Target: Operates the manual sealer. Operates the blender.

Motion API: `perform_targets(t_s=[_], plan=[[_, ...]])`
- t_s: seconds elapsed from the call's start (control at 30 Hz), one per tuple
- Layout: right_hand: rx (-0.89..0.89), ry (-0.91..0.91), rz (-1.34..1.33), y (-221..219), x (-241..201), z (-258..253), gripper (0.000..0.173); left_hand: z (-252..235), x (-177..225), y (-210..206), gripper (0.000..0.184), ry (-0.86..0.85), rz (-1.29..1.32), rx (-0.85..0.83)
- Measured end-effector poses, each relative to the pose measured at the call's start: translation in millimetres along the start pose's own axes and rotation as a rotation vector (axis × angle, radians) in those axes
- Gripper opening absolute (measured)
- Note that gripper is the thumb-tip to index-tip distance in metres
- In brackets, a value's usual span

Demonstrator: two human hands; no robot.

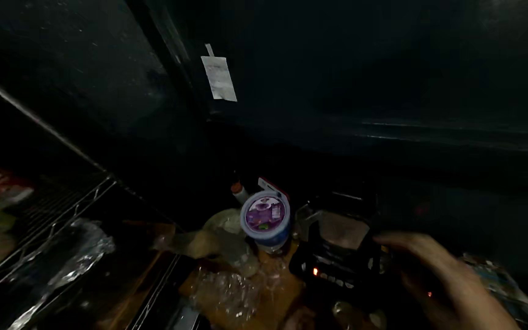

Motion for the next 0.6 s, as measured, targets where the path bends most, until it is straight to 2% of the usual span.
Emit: perform_targets(t_s=[0.03, 0.07, 0.13, 0.2, 0.3, 0.37, 0.47, 0.6], plan=[[0.04, 0.037, 0.144, -3.7, -3.7, -42.1, 0.038, -8.9, 1.8, 9.1, 0.044, -0.086, -0.022, 0.075], [0.005, 0.007, 0.244, -6.5, -6.1, -80.1, 0.048, -18.8, 8.5, 16.9, 0.048, -0.167, -0.06, 0.156], [-0.157, -0.125, 0.386, -12.2, -5.8, -137.2, 0.074, -39.9, 29.9, 29.8, 0.061, -0.316, -0.147, 0.32], [-0.351, -0.272, 0.451, -13.2, -8.5, -167.7, 0.09, -62.4, 49.3, 44.0, 0.077, -0.496, -0.222, 0.424], [-0.434, -0.287, 0.425, -4.9, -11.5, -181.8, 0.089, -95.6, 72.8, 60.6, 0.089, -0.643, -0.243, 0.452], [-0.396, -0.271, 0.285, 4.0, -8.6, -183.9, 0.081, -113.2, 79.7, 64.3, 0.088, -0.657, -0.229, 0.42], [-0.256, -0.315, -0.015, 25.8, -7.0, -173.8, 0.077, -126.7, 88.8, 69.6, 0.076, -0.637, -0.194, 0.286], [0.159, -0.25, -0.223, 49.4, 5.5, -115.4, 0.079, -132.2, 97.9, 72.5, 0.055, -0.591, -0.124, 0.237]])
Point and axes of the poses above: each hand's wrist, its own z-axis away from the middle knuckle, its own y-axis out of the back of the hand, x = y × z, the point moved 1 cm from there along -z, towards the middle knuckle, and after that the axes turned 11 degrees about -y, right-handed, at the moved point
